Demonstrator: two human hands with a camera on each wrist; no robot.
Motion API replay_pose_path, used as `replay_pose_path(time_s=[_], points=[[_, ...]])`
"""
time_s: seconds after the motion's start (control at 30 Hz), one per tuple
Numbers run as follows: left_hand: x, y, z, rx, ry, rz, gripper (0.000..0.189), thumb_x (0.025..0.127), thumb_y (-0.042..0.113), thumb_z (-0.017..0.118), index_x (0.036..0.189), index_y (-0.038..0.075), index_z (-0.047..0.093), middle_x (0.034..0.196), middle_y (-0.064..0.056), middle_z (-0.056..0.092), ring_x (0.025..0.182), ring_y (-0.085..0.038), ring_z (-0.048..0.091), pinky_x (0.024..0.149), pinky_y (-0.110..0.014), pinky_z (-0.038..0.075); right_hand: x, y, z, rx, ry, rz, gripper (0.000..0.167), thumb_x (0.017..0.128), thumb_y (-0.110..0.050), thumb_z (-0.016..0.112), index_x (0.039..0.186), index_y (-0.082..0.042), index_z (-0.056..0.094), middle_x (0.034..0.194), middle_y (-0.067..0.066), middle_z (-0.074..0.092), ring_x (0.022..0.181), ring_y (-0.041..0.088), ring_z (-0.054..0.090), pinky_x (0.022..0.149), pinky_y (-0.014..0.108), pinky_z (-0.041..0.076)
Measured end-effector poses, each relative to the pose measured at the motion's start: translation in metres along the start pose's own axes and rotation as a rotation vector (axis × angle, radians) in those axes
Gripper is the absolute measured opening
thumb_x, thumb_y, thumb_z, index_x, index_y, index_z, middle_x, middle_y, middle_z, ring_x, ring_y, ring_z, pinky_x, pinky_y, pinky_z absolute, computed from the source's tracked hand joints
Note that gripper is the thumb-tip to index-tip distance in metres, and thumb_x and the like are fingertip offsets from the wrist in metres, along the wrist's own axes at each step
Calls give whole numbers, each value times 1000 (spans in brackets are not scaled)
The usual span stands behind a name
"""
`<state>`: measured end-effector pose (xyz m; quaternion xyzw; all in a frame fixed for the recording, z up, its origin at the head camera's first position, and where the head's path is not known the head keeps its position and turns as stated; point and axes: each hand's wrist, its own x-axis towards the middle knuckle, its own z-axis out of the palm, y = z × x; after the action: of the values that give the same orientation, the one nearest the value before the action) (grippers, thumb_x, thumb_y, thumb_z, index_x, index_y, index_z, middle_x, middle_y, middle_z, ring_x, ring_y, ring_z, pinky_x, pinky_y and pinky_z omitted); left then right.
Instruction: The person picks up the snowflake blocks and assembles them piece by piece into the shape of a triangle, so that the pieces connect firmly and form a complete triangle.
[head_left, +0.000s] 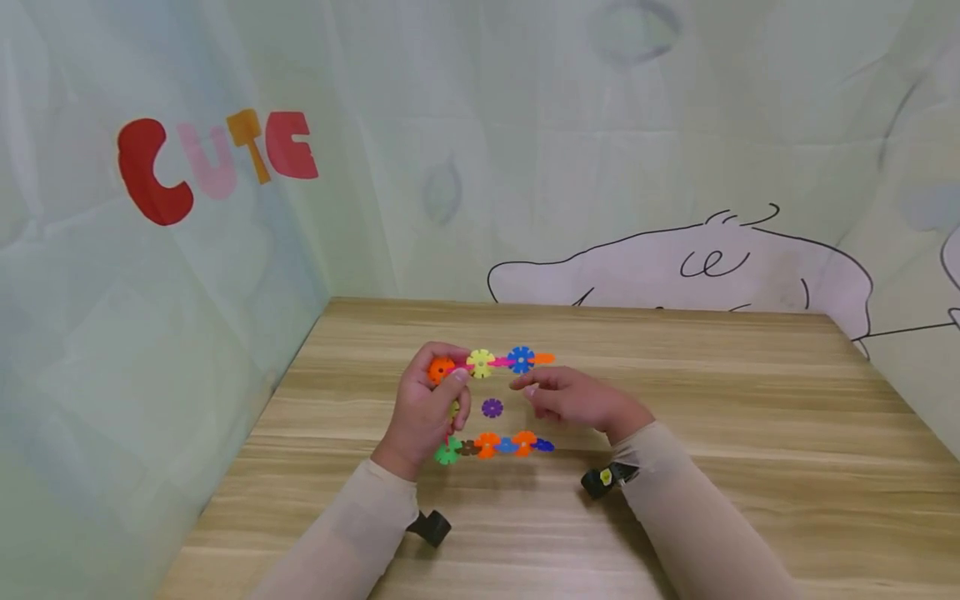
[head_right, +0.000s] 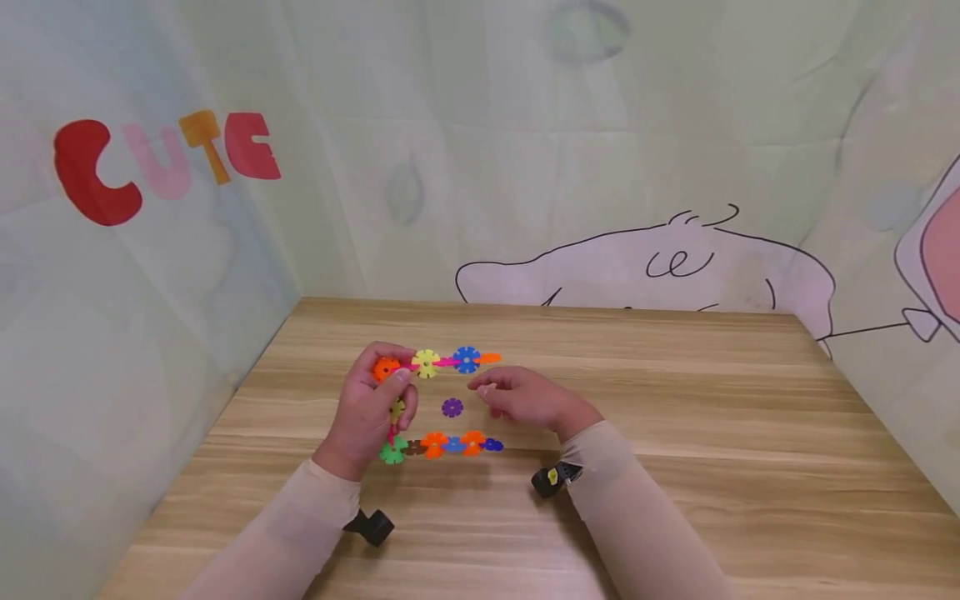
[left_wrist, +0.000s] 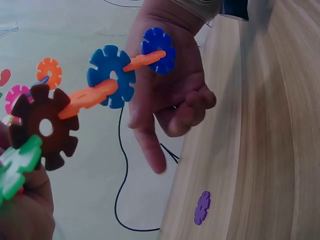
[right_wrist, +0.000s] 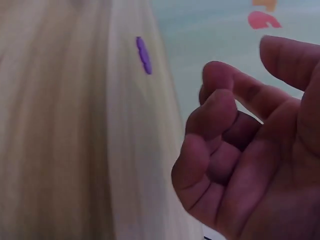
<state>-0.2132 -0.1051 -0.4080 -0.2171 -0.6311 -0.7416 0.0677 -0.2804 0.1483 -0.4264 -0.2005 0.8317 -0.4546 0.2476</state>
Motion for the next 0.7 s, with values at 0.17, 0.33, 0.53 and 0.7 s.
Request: replay_pose_path(time_s=[0.17, 0.33, 0.53, 0.7], points=[[0, 1, 1, -13, -12, 14, 19, 107, 2, 49, 123, -8, 50, 63, -1, 52, 44, -12, 49, 41, -22, 45, 1, -2, 13, -251, -71, 28, 39, 108, -35, 56, 146, -33, 62, 128, 1, 68, 111, 24, 62, 102, 53, 52], [0, 1, 2, -11, -20, 15, 19, 106, 1, 48, 123, -8, 50, 64, -1, 52, 44, -12, 49, 41, -22, 45, 2, -4, 21, -377, -107, 17, 45, 108, -35, 57, 152, -32, 57, 159, 1, 52, 148, 30, 46, 123, 60, 35], [0, 0, 2, -8, -10, -9, 19, 107, 3, 48, 124, -5, 51, 66, -2, 51, 46, -12, 50, 43, -21, 45, 2, -6, 24, -432, -122, -5, 43, 110, -33, 54, 152, -25, 59, 158, 6, 54, 148, 34, 47, 123, 58, 35], [0, 1, 1, 11, 8, -28, 18, 107, 3, 48, 124, -3, 51, 64, -3, 51, 46, -12, 50, 43, -21, 46, 0, -4, 18, -443, -70, 26, 37, 108, -29, 55, 141, -26, 69, 150, 3, 61, 143, 31, 52, 120, 57, 40]])
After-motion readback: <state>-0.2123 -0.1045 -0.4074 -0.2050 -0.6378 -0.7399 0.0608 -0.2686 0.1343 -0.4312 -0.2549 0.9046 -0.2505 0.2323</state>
